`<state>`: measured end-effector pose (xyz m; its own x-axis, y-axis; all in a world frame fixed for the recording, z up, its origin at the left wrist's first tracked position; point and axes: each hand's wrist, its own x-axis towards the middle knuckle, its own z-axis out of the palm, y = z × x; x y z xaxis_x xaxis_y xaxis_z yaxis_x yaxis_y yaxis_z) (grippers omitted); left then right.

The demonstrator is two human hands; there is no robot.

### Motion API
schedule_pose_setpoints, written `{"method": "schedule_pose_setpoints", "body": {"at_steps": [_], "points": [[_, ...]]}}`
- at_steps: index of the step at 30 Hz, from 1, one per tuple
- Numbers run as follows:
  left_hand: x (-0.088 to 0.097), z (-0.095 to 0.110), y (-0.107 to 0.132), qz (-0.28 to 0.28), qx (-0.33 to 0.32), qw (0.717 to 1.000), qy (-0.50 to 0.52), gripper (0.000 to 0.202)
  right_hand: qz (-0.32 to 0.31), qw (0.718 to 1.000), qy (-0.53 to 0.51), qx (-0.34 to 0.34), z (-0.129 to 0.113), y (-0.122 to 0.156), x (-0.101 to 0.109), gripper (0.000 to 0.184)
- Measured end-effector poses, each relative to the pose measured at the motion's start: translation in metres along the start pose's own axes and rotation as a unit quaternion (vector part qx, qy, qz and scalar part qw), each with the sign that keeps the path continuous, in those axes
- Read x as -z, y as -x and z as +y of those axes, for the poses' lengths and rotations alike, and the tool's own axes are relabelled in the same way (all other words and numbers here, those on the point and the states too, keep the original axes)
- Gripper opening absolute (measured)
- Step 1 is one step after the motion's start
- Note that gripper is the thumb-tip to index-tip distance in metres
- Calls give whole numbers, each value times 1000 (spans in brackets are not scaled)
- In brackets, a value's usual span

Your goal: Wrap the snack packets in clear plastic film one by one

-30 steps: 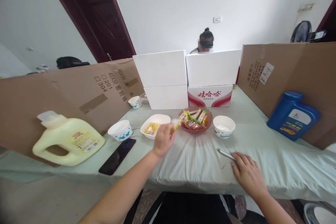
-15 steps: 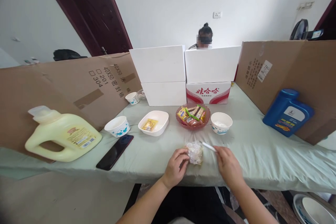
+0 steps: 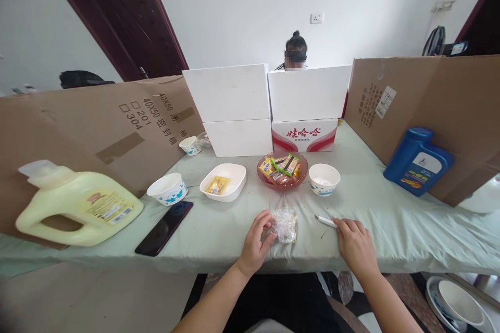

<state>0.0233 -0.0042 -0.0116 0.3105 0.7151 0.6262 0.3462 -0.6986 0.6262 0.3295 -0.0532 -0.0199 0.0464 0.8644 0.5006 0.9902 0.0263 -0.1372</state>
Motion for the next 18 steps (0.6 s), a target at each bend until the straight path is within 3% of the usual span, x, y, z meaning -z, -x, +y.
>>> {"method": "schedule_pose_setpoints", "body": {"at_steps": [2,4,6,10,13,16,18], "points": [[-1,0,-2,-22,12,1000,-9,48,32,999,24,-30,-2,3,-4,33],[-2,0,-5,-36,19,999,-10,32,53,997,32,-41,-6,5,-7,33],[-3,0,-6,-17,39,999,20,17,62,997,26,-39,-8,5,-9,33],[2,-11,-2,105,147,975,132,20,85,996,-2,-38,-7,4,-6,31],[16,-26,7,142,256,936,193,21,123,990,-57,-28,-19,1,3,27],[40,-33,14,243,306,911,136,16,114,981,-157,21,-53,-9,13,23],[56,-27,13,337,254,906,29,17,81,972,-213,53,-83,-17,16,24]]}}
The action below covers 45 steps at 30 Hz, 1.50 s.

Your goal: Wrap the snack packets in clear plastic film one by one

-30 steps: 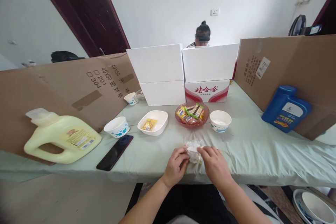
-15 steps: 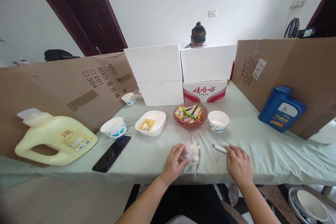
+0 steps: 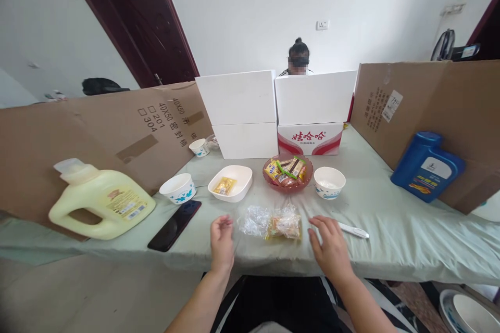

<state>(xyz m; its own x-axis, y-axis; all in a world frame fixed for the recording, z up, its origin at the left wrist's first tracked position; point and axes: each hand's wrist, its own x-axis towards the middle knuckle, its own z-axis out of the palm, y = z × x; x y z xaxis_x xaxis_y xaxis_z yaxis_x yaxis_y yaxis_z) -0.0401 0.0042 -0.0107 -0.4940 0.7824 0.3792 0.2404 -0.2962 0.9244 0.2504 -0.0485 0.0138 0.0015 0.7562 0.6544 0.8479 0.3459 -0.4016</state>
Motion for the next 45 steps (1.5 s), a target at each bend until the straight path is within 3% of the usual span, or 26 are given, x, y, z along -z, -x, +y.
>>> {"method": "schedule_pose_setpoints", "body": {"at_steps": [1,2,4,5,7,9,13,16,18,21,26,28,32,35,37,39,43,45], "points": [[4,7,-2,21,-66,997,-28,18,-17,1000,-19,6,-13,-5,-8,27],[5,15,-3,5,-139,989,-54,18,-32,999,-29,11,-25,-10,-16,31],[1,27,-1,-112,-262,953,-102,24,-62,998,-28,12,-43,-17,-34,44],[-4,31,1,-179,-295,930,-128,28,-78,997,-22,10,-48,-19,-41,46],[-15,29,5,-263,-297,899,-187,37,-111,993,-25,3,-49,-20,-49,35],[-25,18,7,-287,-256,892,-239,35,-124,991,-54,-15,-38,-17,-48,22],[-33,-1,2,-288,-205,894,-276,21,-49,990,-75,-112,6,-6,-25,25],[-33,2,-2,-254,-203,913,-247,18,2,982,-33,-185,32,5,-6,24],[-30,10,-1,-223,-224,924,-216,19,2,980,-27,-198,38,12,1,26],[-16,20,7,-213,-287,917,-176,23,-13,981,-45,-189,32,19,6,27],[13,33,22,-319,-364,859,-167,25,-20,980,-75,-181,18,7,3,32],[14,35,16,-298,-358,866,-180,21,-48,978,-54,-196,16,-8,-4,37],[-4,28,-14,-180,-290,908,-243,24,-94,974,-9,-207,14,-48,-29,42],[-16,22,-32,-197,-240,908,-283,28,-115,975,-15,-192,12,-69,-44,35],[-14,21,-34,-232,-247,896,-288,17,-123,978,-37,-165,9,-73,-45,29],[-5,23,-31,-240,-281,887,-276,8,-119,982,-61,-133,6,-67,-36,27],[22,33,-23,-240,-351,877,-225,14,-106,982,-139,-73,-1,-34,5,26],[33,39,-22,-252,-356,878,-197,15,-156,968,-194,-41,-3,-13,29,24]]}}
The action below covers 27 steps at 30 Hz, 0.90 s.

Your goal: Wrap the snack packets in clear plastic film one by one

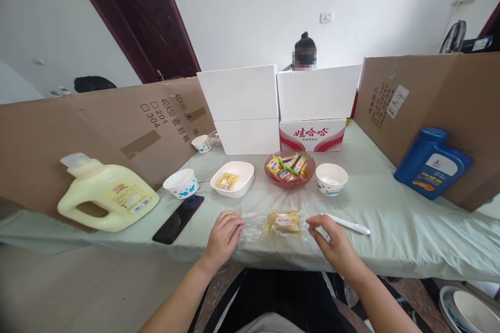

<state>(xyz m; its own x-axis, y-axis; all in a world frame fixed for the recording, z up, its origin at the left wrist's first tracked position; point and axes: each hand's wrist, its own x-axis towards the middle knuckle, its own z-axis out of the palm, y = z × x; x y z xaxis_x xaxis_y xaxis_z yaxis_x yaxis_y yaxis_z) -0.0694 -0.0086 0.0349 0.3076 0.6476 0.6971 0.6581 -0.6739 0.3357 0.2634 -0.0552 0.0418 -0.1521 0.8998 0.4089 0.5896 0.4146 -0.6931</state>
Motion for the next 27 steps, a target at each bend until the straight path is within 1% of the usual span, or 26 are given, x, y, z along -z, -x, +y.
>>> {"method": "schedule_pose_setpoints", "body": {"at_steps": [2,4,5,6,7,9,11,12,14,15,16,18,19,20,22,24,25,26,27], "points": [[8,3,0,22,8,1000,19,15,-119,993,-25,9,-6,24,13,20],[10,9,-5,53,16,998,31,17,-232,972,-22,-6,-11,42,20,19],[9,14,-9,57,12,997,41,18,-271,962,-11,-22,-14,48,22,20],[7,19,-13,44,4,998,55,19,-295,955,4,-40,-16,52,22,23],[3,26,-16,15,-8,997,71,21,-306,950,22,-57,-18,53,21,25],[-7,40,-22,-72,-35,993,89,23,-300,949,56,-77,-21,51,16,23],[-19,53,-24,-158,-46,984,62,22,-266,957,87,-76,-23,43,10,22],[-24,57,-24,-189,-39,981,30,23,-244,961,109,-71,-22,37,6,24],[-31,61,-23,-235,-9,971,-41,41,-203,964,165,-57,-20,27,-1,30],[-33,59,-24,-258,8,964,-64,48,-189,961,194,-51,-17,22,-4,32],[-34,56,-25,-283,24,956,-73,46,-179,958,219,-47,-14,18,-7,32],[-34,43,-34,-334,71,939,-45,26,-165,951,255,-50,-7,9,-13,33],[-33,35,-40,-349,101,931,-24,18,-159,948,269,-56,-3,4,-15,35],[-32,27,-48,-355,132,925,-8,13,-153,944,283,-67,0,-1,-18,37],[-31,10,-67,-334,184,925,-2,12,-143,935,310,-93,5,-10,-23,42],[-30,0,-84,-281,220,934,-36,16,-134,927,333,-105,10,-17,-28,44],[-30,-1,-90,-242,236,939,-59,20,-123,926,342,-98,13,-20,-31,45],[-31,2,-93,-198,241,947,-81,23,-108,927,350,-81,16,-22,-35,44],[-34,7,-94,-158,227,956,-93,25,-87,929,356,-57,20,-23,-39,44]]}}
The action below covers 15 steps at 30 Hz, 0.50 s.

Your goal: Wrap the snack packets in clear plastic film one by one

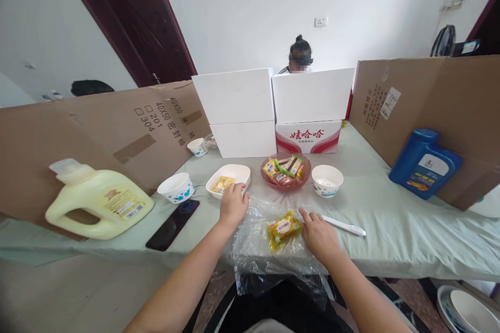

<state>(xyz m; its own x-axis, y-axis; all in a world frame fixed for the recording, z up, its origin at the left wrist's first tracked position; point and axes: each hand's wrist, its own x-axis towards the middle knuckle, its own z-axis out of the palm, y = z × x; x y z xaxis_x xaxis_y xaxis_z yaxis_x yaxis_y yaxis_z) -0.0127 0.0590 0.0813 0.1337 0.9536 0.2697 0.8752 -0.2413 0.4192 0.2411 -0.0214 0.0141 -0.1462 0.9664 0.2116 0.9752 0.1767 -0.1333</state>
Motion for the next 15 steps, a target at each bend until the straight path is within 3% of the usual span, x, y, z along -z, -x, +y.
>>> {"method": "schedule_pose_setpoints", "body": {"at_steps": [2,4,6,8,10,15], "points": [[-8,15,13,40,-86,995,12,22,63,997,3,32,2,-2,-12,42],[-23,32,32,-20,-214,976,39,20,109,993,-7,49,5,-1,-23,42],[-39,42,49,-80,-254,963,27,43,125,990,-26,57,9,0,-30,42],[-51,45,58,-121,-244,962,14,60,120,990,-44,64,11,0,-33,42],[-55,40,57,-143,-222,964,29,58,112,990,-59,66,11,0,-33,41],[-27,24,23,-131,-105,972,164,45,111,990,-63,56,9,0,-32,37]]}}
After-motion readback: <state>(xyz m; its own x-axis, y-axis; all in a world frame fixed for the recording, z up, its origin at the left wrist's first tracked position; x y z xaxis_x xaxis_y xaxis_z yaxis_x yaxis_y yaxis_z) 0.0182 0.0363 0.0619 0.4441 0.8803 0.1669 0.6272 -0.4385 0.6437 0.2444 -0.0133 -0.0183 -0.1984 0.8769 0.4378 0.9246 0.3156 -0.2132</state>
